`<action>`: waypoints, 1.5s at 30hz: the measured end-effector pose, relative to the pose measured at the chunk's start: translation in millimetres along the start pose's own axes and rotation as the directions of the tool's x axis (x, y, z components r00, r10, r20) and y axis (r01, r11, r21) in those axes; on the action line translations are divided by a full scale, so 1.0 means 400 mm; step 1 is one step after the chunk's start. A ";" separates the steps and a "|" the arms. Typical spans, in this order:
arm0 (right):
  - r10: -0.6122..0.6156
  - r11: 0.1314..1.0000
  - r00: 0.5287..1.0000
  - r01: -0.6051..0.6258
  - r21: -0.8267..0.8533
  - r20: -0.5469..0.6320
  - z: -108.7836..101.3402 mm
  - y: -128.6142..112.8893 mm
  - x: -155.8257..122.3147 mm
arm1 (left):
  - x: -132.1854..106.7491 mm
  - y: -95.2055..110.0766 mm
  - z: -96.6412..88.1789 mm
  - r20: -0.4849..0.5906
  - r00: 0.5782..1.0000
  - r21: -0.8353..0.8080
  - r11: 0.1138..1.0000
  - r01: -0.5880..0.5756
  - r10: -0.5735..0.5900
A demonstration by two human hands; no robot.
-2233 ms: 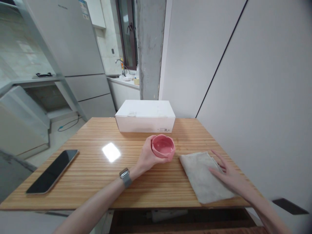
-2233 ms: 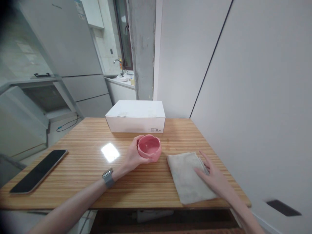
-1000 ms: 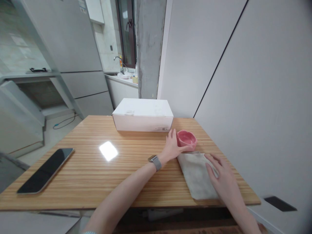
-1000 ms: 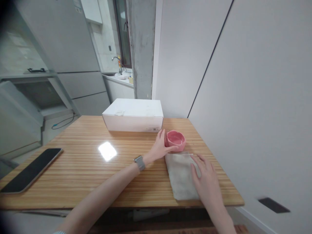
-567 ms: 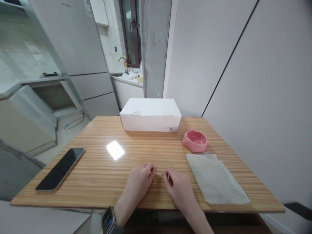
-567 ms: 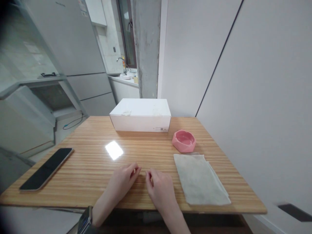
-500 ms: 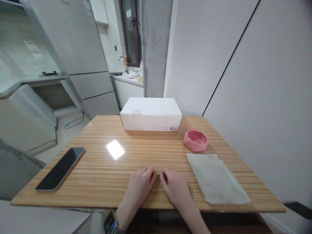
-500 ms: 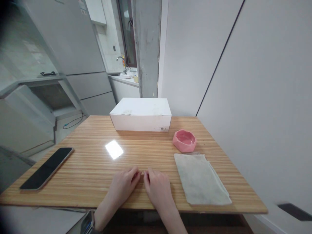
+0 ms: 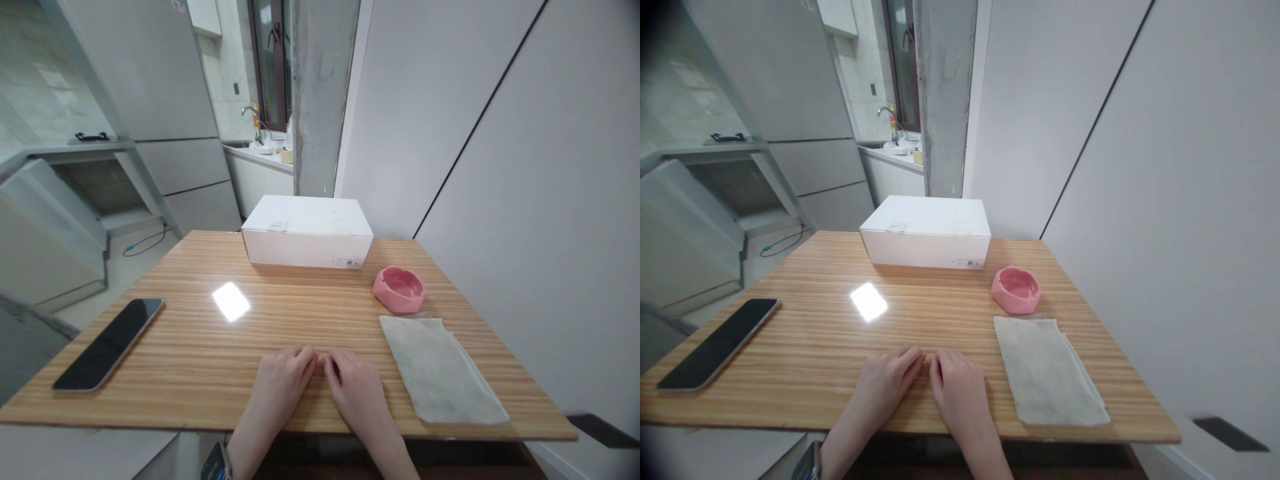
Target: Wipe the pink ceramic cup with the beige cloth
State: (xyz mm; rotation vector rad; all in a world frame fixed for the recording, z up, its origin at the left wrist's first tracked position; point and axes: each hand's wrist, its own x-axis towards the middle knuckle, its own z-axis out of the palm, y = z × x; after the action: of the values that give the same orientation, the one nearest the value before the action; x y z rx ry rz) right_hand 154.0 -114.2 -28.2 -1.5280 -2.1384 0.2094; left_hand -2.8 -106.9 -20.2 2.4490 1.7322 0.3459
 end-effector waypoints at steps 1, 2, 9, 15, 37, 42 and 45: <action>-0.004 1.000 1.000 0.004 0.001 0.000 -0.001 0.000 0.001 | 0.001 0.000 0.000 0.000 1.000 0.003 1.000 0.000 0.000; -0.009 1.000 1.000 0.009 0.000 0.000 -0.003 -0.001 0.002 | 0.001 0.000 -0.001 0.000 1.000 0.004 1.000 0.002 -0.002; -0.011 1.000 1.000 0.010 0.027 0.016 -0.008 -0.001 0.006 | -0.002 0.000 -0.002 0.006 1.000 -0.022 1.000 -0.006 0.007; 0.011 1.000 0.998 -0.013 0.025 0.067 -0.011 -0.001 0.007 | -0.001 -0.001 -0.003 0.012 1.000 -0.004 1.000 -0.009 0.010; 0.038 0.994 0.993 -0.049 0.097 0.112 -0.024 -0.008 0.008 | -0.003 -0.002 -0.001 -0.016 1.000 -0.032 0.999 0.000 -0.001; 0.035 0.995 0.993 -0.045 0.093 0.116 -0.024 -0.007 0.007 | -0.002 -0.003 -0.001 -0.020 1.000 -0.028 1.000 -0.009 0.008; 0.032 0.995 0.993 -0.042 0.092 0.114 -0.022 -0.007 0.005 | -0.001 -0.003 -0.002 -0.020 1.000 -0.023 1.000 -0.015 0.014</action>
State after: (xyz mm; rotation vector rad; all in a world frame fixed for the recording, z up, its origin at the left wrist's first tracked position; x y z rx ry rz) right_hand 155.5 -114.5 -18.9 -1.5352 -2.1543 0.4120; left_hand -4.3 -107.0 -20.0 2.4515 1.7092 0.3913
